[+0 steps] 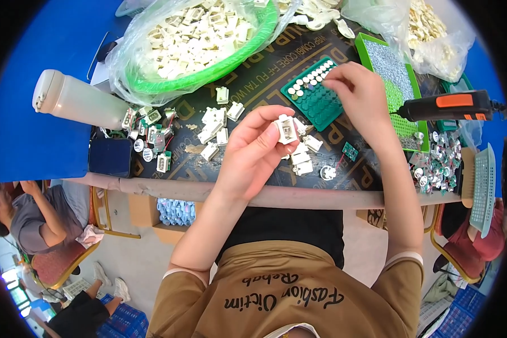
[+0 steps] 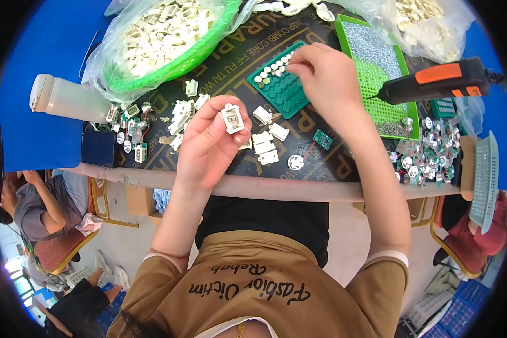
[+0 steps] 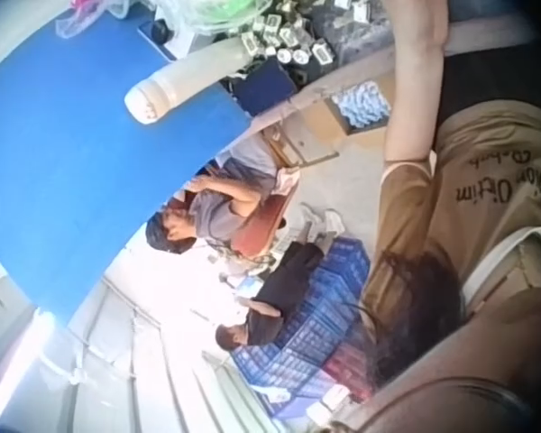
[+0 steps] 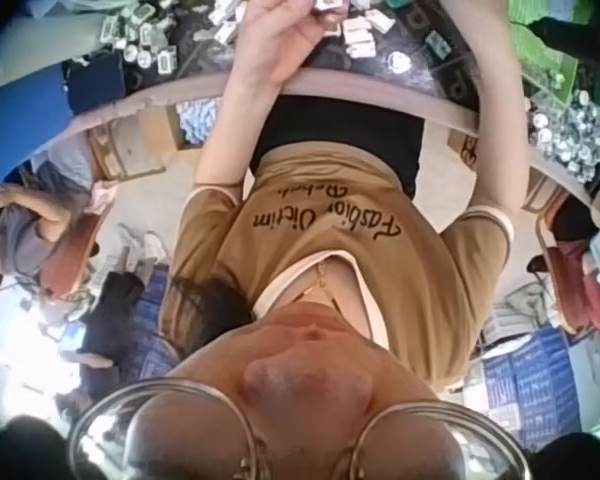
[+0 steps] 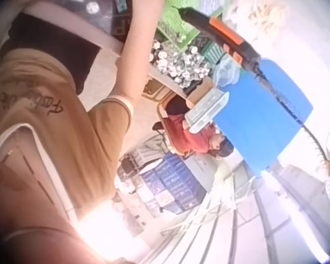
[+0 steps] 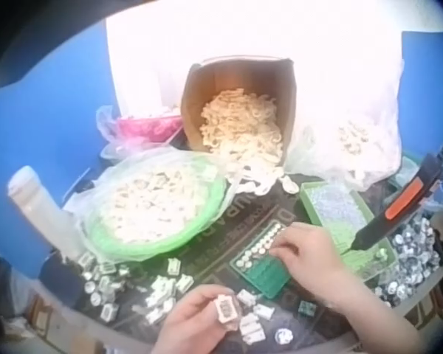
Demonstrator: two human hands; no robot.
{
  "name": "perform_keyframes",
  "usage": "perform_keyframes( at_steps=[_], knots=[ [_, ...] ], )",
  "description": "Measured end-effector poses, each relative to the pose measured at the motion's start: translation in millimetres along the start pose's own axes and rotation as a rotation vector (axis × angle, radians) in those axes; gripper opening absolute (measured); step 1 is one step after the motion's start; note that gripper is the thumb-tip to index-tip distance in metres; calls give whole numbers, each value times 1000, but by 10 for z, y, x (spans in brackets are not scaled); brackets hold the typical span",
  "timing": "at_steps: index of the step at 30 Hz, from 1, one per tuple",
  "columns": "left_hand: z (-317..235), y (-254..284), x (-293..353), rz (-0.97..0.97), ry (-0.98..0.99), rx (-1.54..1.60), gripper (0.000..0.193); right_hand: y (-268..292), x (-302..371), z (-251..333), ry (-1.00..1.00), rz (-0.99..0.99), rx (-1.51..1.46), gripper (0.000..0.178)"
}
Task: Assembling small plastic components by manually inserting metal parts into housings.
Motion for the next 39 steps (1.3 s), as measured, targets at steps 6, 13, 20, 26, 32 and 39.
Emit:
perform_keyframes(
  at_steps=[6,13,20,26,32,39],
  knots=[
    [-27,-6,19,11,-23,3,26,68,423,909,530,-223,16,12],
    [-13,22,28,2,-11,-63,24,-68,576,988,701,-226,283,20],
    [-52,68,66,-75,-31,-77,24,-104,571,823,610,-15,211,27],
    [-8,41,-11,-74,12,-12,28,84,-266,-237,149,3,386,13],
    [-22,27,14,-71,20,7,27,-51,-362,-434,38,94,490,9],
    [-14,82,26,-88,9,22,27,-69,-360,-508,-50,105,452,9]
  ],
)
Point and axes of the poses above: each hand's wrist, its own x-axis away from the middle knuckle, its own y-axis out of the back of the hand, z = x × y, the point moved 6 cm from there along -x, towards the middle knuckle, and after that the axes turned 6 degrees about z, right-handed, at the moved point
